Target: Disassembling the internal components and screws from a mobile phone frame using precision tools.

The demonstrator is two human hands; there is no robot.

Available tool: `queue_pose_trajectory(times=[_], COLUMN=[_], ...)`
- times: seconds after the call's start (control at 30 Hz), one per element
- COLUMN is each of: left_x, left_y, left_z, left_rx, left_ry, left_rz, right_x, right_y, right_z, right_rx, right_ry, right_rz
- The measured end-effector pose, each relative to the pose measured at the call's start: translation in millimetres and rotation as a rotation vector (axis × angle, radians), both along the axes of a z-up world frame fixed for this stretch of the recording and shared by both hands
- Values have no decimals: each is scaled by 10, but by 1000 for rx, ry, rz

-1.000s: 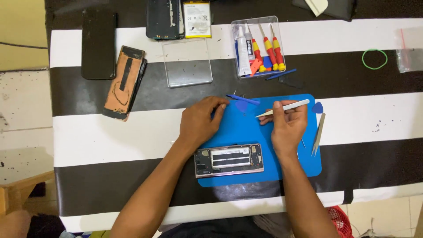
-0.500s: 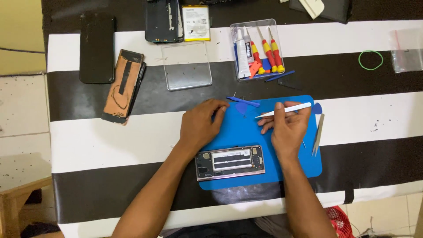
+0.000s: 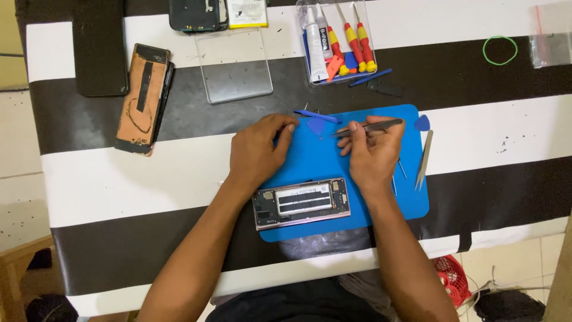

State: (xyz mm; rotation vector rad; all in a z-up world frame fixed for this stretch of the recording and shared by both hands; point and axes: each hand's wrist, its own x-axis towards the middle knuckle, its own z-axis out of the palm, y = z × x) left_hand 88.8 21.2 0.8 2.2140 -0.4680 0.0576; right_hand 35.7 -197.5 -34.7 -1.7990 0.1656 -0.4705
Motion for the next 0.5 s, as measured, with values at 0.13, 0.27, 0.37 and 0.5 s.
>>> queue_pose_trajectory(times=[0.13,0.27,0.37,0.5], left_x=[6,8,7,16], left_y=[-12,-9,-5,-6], left_z=[14,12,8,29], left_rx=[6,9,9,-6], left_ry=[1,-3,4,-4], left_rz=[2,7,0,-13], right_x=[-15,-13,-23,-29], right_y=[28,36,37,66], right_z=[52,35,32,101], right_rx=[-7,-22,-41,-94], right_ry=[-19,-33,-30,-10], right_rz=[20,12,12,7])
